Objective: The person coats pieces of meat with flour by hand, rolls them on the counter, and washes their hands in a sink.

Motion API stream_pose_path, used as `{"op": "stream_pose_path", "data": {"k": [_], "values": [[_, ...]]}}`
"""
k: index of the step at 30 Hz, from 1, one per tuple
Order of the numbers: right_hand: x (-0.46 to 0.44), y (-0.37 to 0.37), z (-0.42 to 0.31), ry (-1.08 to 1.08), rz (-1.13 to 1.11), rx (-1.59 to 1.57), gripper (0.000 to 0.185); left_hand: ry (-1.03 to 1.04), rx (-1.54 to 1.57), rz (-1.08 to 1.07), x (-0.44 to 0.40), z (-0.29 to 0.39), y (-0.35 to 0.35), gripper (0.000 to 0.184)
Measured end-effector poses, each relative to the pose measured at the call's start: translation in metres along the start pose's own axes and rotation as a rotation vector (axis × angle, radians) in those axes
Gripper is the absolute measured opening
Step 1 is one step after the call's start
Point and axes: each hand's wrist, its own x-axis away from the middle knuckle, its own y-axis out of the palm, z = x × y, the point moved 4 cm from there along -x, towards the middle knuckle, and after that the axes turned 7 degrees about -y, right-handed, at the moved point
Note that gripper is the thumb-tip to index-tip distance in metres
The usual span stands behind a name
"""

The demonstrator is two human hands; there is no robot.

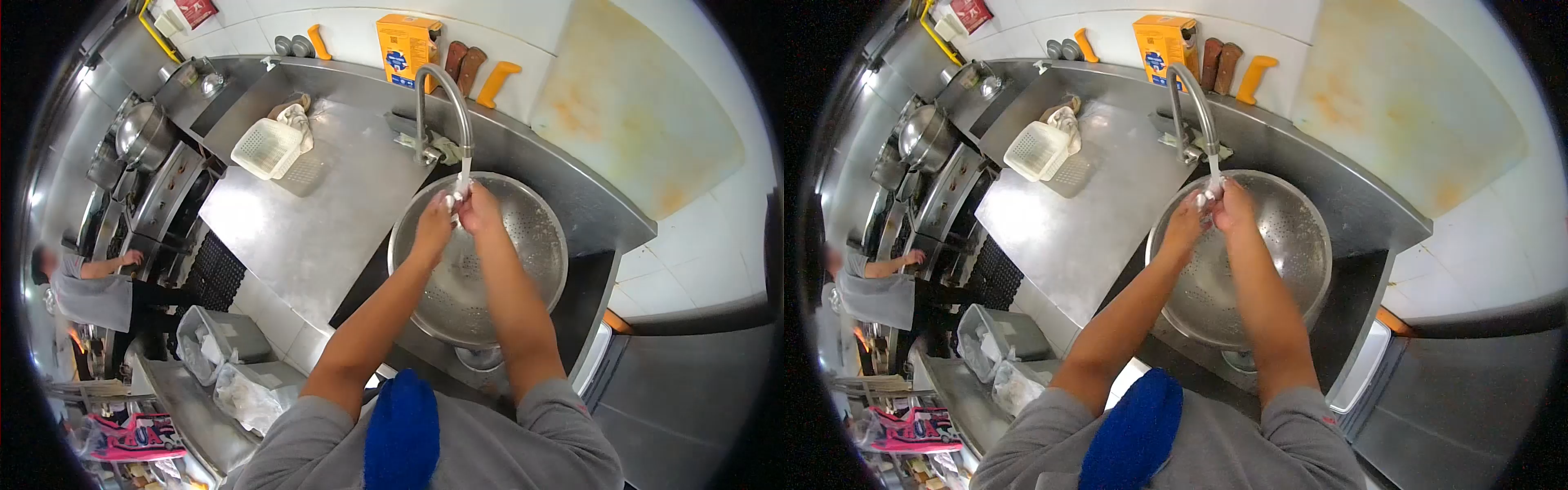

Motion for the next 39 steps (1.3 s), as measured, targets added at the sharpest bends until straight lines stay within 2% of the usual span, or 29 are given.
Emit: {"op": "stream_pose_path", "data": {"k": [1, 3, 5, 6, 7, 8, 10, 11, 12, 13, 14, 15, 16, 19, 20, 21, 22, 23, 24, 25, 27, 28, 30, 31, 33, 35, 37, 38, 39], "values": [[0.004, -0.003, -0.001, -0.012, 0.0, -0.027, 0.018, 0.017, 0.139, -0.028, -0.006, -0.001, 0.012, 0.048], [0.02, 0.005, -0.01, 0.003, 0.046, -0.016, 0.019, -0.006, 0.174, 0.001, -0.016, 0.003, 0.026, 0.047], [0.032, 0.02, -0.01, 0.004, -0.066, 0.066, 0.018, -0.025, 0.208, 0.034, -0.035, 0.008, 0.029, 0.047], [0.055, 0.03, -0.005, -0.121, 0.021, 0.059, 0.03, 0.036, 0.132, 0.068, -0.054, 0.009, 0.025, 0.047], [0.064, 0.039, -0.008, -0.119, 0.014, 0.062, 0.03, 0.068, 0.097, 0.089, -0.056, 0.014, 0.026, 0.048], [0.073, 0.043, -0.01, -0.034, 0.11, 0.084, 0.034, 0.099, 0.061, 0.112, -0.058, 0.018, 0.026, 0.049], [0.074, 0.048, -0.02, 0.06, 0.205, 0.104, 0.039, -0.061, 0.143, -0.113, -0.022, 0.036, 0.047, 0.055], [0.059, 0.049, -0.035, 0.093, 0.188, 0.268, 0.04, -0.145, 0.18, -0.228, -0.008, 0.035, 0.055, 0.058], [0.051, 0.047, -0.045, 0.123, 0.169, 0.432, 0.043, -0.109, 0.09, -0.115, -0.02, 0.008, 0.05, 0.062], [0.043, 0.029, -0.033, 0.126, 0.172, 0.43, 0.043, -0.084, -0.003, 0.001, -0.032, -0.019, 0.045, 0.066], [0.025, 0.007, -0.01, 0.057, 0.057, 0.394, 0.047, -0.002, -0.002, 0.02, -0.033, -0.018, 0.042, 0.064], [0.028, 0.02, -0.012, -0.018, -0.062, 0.359, 0.051, -0.015, 0.052, -0.004, -0.033, -0.006, 0.038, 0.061], [0.038, 0.029, 0.002, 0.119, -0.11, 0.271, 0.065, -0.029, 0.107, -0.027, -0.033, 0.006, 0.033, 0.059], [0.053, 0.042, 0.001, 0.122, 0.024, 0.285, 0.056, -0.196, 0.347, -0.011, -0.033, 0.019, 0.024, 0.057], [0.022, 0.016, 0.012, 0.152, -0.021, 0.467, 0.051, -0.191, 0.401, -0.119, -0.025, 0.012, 0.032, 0.069], [-0.017, -0.009, 0.022, 0.143, -0.02, 0.464, 0.051, -0.188, 0.396, -0.126, -0.027, 0.011, 0.04, 0.069], [-0.052, -0.029, 0.025, -0.174, -0.194, 1.153, 0.05, -0.033, 0.239, -0.074, -0.028, 0.009, 0.045, 0.064], [-0.043, -0.029, 0.02, -0.597, -0.272, 1.472, 0.049, 0.116, 0.086, -0.02, -0.027, 0.002, 0.046, 0.059], [-0.028, -0.03, 0.015, -1.078, -0.158, 1.803, 0.048, 0.077, 0.047, -0.075, -0.049, -0.006, 0.041, 0.039], [-0.002, -0.016, -0.001, -1.083, -0.161, 1.804, 0.048, 0.08, 0.05, -0.075, -0.075, -0.016, 0.035, 0.039], [0.041, 0.025, -0.028, -0.558, -0.476, 1.708, 0.045, 0.192, -0.225, 0.069, -0.108, -0.019, 0.024, 0.031], [0.049, 0.021, -0.03, -0.559, -0.488, 1.704, 0.045, 0.229, -0.317, 0.125, -0.115, -0.015, 0.024, 0.029], [0.057, 0.017, -0.045, -0.698, -0.432, 1.239, 0.049, 0.14, -0.279, 0.133, -0.111, 0.0, 0.038, 0.027], [0.055, 0.021, -0.044, -0.698, -0.443, 1.232, 0.049, 0.112, -0.267, 0.14, -0.11, 0.007, 0.043, 0.027], [0.049, 0.024, -0.046, -0.515, -0.378, 0.995, 0.058, 0.029, 0.342, -0.016, -0.093, 0.014, 0.054, 0.029], [0.046, 0.025, -0.043, -0.315, -0.307, 0.761, 0.067, 0.042, 0.359, 0.019, -0.057, 0.028, 0.059, 0.032], [0.036, 0.036, -0.03, -0.119, -0.239, 0.503, 0.078, -0.219, 0.598, 0.01, -0.029, 0.028, 0.056, 0.039], [0.007, 0.03, -0.016, -0.007, -0.268, 0.483, 0.091, -0.232, 0.529, -0.072, -0.028, 0.022, 0.052, 0.044], [-0.017, 0.027, -0.016, 0.228, -0.269, 0.68, 0.088, -0.144, 0.416, -0.107, -0.019, 0.022, 0.046, 0.046]]}}
